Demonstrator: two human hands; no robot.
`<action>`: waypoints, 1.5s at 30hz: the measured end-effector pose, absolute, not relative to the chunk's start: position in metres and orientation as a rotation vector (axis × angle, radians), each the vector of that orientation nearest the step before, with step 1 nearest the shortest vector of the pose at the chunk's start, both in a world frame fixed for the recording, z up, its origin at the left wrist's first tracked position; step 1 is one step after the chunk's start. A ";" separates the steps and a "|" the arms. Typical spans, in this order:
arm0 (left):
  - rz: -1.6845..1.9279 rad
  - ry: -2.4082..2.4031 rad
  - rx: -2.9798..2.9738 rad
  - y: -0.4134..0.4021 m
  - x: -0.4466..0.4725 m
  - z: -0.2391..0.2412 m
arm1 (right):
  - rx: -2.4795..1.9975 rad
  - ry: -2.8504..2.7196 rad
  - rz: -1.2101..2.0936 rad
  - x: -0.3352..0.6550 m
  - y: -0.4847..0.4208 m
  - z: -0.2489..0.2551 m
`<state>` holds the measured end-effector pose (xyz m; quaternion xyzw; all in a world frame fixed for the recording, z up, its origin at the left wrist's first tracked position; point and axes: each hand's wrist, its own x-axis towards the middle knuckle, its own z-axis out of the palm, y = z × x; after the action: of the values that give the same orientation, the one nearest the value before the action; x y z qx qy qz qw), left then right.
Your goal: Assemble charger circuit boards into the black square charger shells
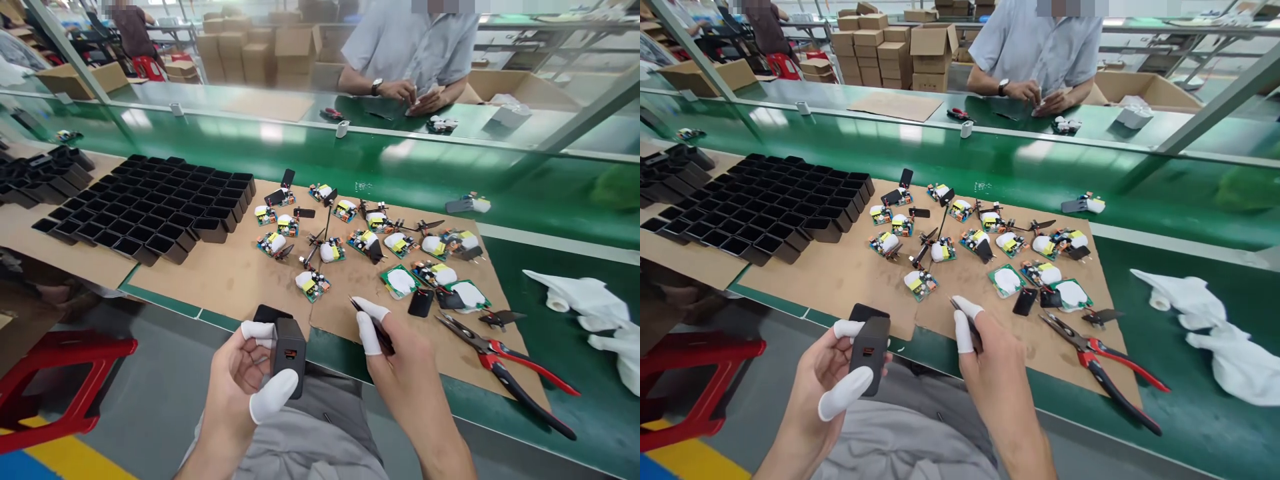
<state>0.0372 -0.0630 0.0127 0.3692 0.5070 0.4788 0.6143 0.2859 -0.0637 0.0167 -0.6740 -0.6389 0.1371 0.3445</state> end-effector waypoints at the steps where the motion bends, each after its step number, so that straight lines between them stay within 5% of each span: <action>1: 1.110 1.164 0.847 -0.062 0.037 0.013 | -1.706 -1.656 0.394 0.285 -0.068 0.021; 13: 1.252 1.295 1.196 -0.062 0.041 0.013 | -1.521 -1.602 0.782 0.242 -0.097 0.072; 25: 1.558 1.559 1.835 -0.075 0.053 0.012 | -1.688 -1.945 0.471 0.237 -0.098 0.065; 45: 1.560 1.618 2.009 -0.080 0.047 -0.005 | -1.621 -1.937 0.749 0.230 -0.103 0.050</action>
<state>0.0466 -0.0796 -0.0048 0.6652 0.5355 0.5165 0.0633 0.2301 -0.1030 0.0500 -0.5957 -0.7117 0.2752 0.2507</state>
